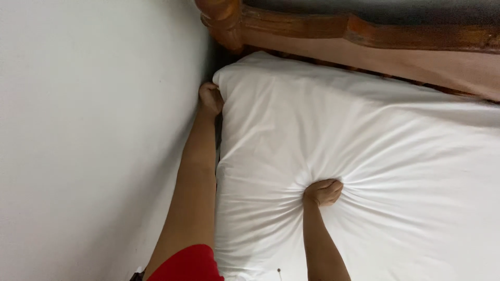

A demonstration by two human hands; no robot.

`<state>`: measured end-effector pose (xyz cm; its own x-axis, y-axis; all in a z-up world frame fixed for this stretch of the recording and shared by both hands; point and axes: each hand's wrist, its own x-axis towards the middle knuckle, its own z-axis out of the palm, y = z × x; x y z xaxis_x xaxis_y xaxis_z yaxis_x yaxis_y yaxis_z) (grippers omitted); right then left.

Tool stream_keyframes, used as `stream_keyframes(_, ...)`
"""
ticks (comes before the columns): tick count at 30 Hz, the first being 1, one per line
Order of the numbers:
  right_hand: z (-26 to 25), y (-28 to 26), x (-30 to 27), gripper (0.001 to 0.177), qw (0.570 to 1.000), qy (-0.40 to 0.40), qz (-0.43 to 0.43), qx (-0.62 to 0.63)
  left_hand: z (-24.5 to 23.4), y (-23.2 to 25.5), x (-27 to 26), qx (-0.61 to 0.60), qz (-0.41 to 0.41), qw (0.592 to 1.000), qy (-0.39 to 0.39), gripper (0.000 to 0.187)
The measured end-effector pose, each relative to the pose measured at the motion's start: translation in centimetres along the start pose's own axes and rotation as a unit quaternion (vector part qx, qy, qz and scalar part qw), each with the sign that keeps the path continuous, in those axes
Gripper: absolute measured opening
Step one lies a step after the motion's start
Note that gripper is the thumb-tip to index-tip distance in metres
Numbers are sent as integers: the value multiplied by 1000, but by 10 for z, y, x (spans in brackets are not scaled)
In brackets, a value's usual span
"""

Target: The person kneels beside a bed and tucks a white sheet under the mattress edges, working around the bed frame. They smooth the fabric by hand and use a whisk broom to sweep the sheet surface.

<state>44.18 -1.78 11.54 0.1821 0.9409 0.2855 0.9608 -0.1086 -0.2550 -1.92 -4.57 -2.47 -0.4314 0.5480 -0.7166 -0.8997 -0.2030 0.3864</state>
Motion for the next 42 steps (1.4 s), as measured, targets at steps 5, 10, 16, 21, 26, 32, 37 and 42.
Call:
stream_keyframes(5,7,9,1,33,1000,1,5,-2,12,-16,-4,2,18,999,41,91)
stream_keyframes(10,4,8,1,35,1000,-4,13,-6,23,-13,12,254,94,950,159,81)
stream_keyframes(16,7,13,2,35,1000,1,-11,-15,24,-23,53,391,162,899,112,55)
stream_keyframes(21,6,5,0,35,1000,-14,17,-9,57,3,25,570,244,785,17,42)
stream_keyframes(26,7,10,2,34,1000,9,-4,-24,76,7,5,546,233,804,43,30)
stream_keyframes(32,10,12,0,36,999,-1,26,-24,58,-6,42,594,242,765,60,43)
stream_keyframes(37,-2,12,1,35,999,21,0,-30,72,5,-12,635,236,733,65,49)
stream_keyframes(42,5,17,0,36,999,-10,21,-34,92,24,-19,691,168,695,110,57)
